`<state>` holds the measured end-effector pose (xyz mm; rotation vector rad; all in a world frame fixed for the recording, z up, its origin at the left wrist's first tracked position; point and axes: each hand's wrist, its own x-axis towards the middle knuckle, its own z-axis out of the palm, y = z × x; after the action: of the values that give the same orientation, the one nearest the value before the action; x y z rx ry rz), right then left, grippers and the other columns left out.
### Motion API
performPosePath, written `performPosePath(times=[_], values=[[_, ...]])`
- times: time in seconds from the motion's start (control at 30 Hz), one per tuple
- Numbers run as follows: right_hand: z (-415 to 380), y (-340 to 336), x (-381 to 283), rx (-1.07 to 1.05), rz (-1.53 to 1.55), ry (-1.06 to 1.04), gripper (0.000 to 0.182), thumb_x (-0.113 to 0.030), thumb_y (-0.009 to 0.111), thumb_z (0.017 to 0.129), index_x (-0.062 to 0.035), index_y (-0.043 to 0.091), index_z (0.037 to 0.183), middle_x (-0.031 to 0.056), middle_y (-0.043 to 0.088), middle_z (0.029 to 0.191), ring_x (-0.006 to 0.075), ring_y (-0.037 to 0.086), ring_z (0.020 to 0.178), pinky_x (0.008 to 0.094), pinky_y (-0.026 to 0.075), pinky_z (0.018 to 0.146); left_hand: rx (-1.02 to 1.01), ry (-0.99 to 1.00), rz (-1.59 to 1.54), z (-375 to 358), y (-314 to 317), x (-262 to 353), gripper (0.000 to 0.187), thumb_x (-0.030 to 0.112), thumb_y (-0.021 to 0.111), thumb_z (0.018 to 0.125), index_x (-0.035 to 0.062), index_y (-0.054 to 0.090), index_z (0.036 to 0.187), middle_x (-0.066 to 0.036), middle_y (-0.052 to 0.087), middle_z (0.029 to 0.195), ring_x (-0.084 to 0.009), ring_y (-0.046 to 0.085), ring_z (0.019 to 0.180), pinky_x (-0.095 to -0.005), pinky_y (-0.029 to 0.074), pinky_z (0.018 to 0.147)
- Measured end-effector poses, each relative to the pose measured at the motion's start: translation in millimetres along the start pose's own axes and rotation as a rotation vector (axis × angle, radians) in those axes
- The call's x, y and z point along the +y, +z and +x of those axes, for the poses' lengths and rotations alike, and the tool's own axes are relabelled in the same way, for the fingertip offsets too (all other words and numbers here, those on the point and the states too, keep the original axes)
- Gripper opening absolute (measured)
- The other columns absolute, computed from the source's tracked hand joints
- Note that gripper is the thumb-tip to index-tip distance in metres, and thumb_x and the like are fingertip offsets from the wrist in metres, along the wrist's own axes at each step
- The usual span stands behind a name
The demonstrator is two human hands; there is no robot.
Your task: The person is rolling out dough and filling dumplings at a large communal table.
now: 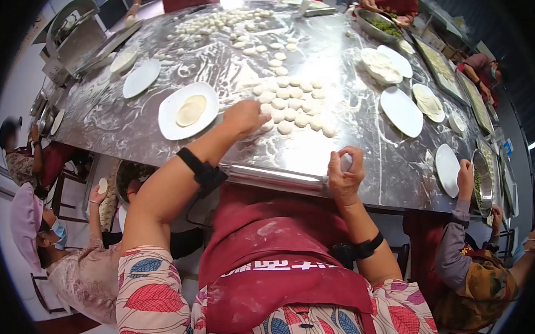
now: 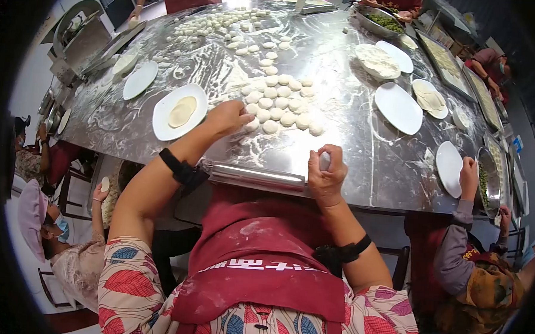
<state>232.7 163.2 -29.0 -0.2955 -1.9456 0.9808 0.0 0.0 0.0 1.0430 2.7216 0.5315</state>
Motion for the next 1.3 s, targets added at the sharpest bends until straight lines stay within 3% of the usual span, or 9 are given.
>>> performPosePath(times=[0.07, 0.17, 0.23, 0.33, 0.5, 0.57, 0.63, 0.7, 1.3], values=[[7.1, -10.4, -11.8, 0.062, -0.138, -0.208, 0.019, 0.001, 0.064, 0.075, -0.0042, 0.051, 0.087, 0.0106, 0.054, 0.071, 0.0258, 0.059, 0.052, 0.0326, 0.045, 0.046, 0.108, 0.032, 0.02, 13.1, 26.3, 18.6, 0.048, 0.044, 0.066, 0.07, -0.0026, 0.06, 0.065, -0.02, 0.061, 0.067, -0.0342, 0.061, 0.063, -0.0437, 0.045, 0.057], [-5.9, 15.6, -8.0, 0.09, -0.082, -0.21, 0.019, 0.005, 0.064, 0.073, -0.003, 0.051, 0.084, 0.0105, 0.053, 0.076, 0.0255, 0.055, 0.05, 0.0325, 0.043, 0.046, -0.12, -0.114, 0.141, 7.3, -2.2, 13.2, 0.052, 0.048, 0.065, 0.072, -0.0019, 0.065, 0.086, -0.023, 0.064, 0.091, -0.0358, 0.062, 0.086, -0.0441, 0.049, 0.071], [-2.3, 4.0, -3.2, 0.047, -0.326, -0.468, 0.019, 0.004, 0.066, 0.073, -0.0026, 0.052, 0.085, 0.0104, 0.053, 0.078, 0.0243, 0.052, 0.048, 0.0326, 0.042, 0.045, -0.027, -0.046, 0.1, 2.9, 11.7, 14.3, 0.049, 0.041, 0.07, 0.067, -0.0029, 0.063, 0.086, -0.022, 0.063, 0.082, -0.0389, 0.061, 0.08, -0.0451, 0.048, 0.068], [-1.6, 8.0, -6.4, -0.024, 0.147, 0.025, 0.012, 0.002, 0.064, 0.074, -0.002, 0.057, 0.082, 0.0126, 0.053, 0.081, 0.0229, 0.055, 0.057, 0.0331, 0.042, 0.045, -0.016, 0.026, -0.114, 0.1, 4.5, 10.7, 0.03, 0.021, 0.07, 0.066, 0.001, 0.059, 0.084, -0.013, 0.058, 0.07, -0.0223, 0.057, 0.065, -0.0345, 0.046, 0.059], [5.5, 3.3, 12.4, 0.014, -0.252, -0.509, 0.008, 0.003, 0.061, 0.072, -0.002, 0.06, 0.079, 0.0139, 0.053, 0.082, 0.023, 0.058, 0.065, 0.0289, 0.048, 0.055, -0.338, 0.109, -0.705, -22.2, 36.3, 51.0, 0.027, 0.014, 0.068, 0.072, -0.0038, 0.062, 0.092, -0.009, 0.062, 0.08, -0.015, 0.058, 0.071, -0.0291, 0.049, 0.064], [6.5, 13.0, 18.5, -0.095, 0.331, 0.121, 0.01, -0.001, 0.06, 0.079, -0.0034, 0.055, 0.087, 0.0093, 0.054, 0.082, 0.0197, 0.058, 0.074, 0.0304, 0.049, 0.06, -0.348, 0.25, -0.477, -19.1, 51.5, 54.2, 0.018, 0.012, 0.066, 0.072, -0.0022, 0.067, 0.082, -0.009, 0.065, 0.071, -0.015, 0.058, 0.066, -0.03, 0.048, 0.062], [13.4, 2.1, -3.2, -0.162, 0.512, 0.293, 0.008, -0.006, 0.059, 0.084, -0.0035, 0.052, 0.087, 0.0026, 0.056, 0.069, 0.0072, 0.053, 0.056, 0.0219, 0.044, 0.047, -0.281, 0.193, -0.558, -14.7, 57.2, 55.9, 0.018, 0.017, 0.068, 0.071, 0.0008, 0.067, 0.08, -0.01, 0.065, 0.069, -0.0165, 0.06, 0.063, -0.0312, 0.048, 0.06], [9.0, -6.8, -9.8, -0.228, 0.412, 0.392, 0.007, -0.005, 0.057, 0.085, -0.0039, 0.05, 0.085, 0.0039, 0.056, 0.064, 0.0072, 0.052, 0.05, 0.0229, 0.043, 0.044, -0.264, 0.126, -0.479, -13.0, 56.6, 47.0, 0.018, 0.019, 0.069, 0.068, 0.0043, 0.068, 0.078, -0.01, 0.066, 0.07, -0.019, 0.062, 0.065, -0.0321, 0.049, 0.063], [31.4, 22.5, 10.0, 0.001, -0.124, -0.133, 0.016, 0.0, 0.06, 0.079, -0.004, 0.048, 0.09, 0.0152, 0.057, 0.07, 0.0306, 0.06, 0.056, 0.0351, 0.046, 0.051, -0.192, 0.107, -0.353, -46.3, 40.7, 50.9, 0.017, 0.012, 0.06, 0.074, 0.0009, 0.063, 0.087, -0.016, 0.065, 0.076, -0.0271, 0.063, 0.073, -0.0361, 0.048, 0.068]])
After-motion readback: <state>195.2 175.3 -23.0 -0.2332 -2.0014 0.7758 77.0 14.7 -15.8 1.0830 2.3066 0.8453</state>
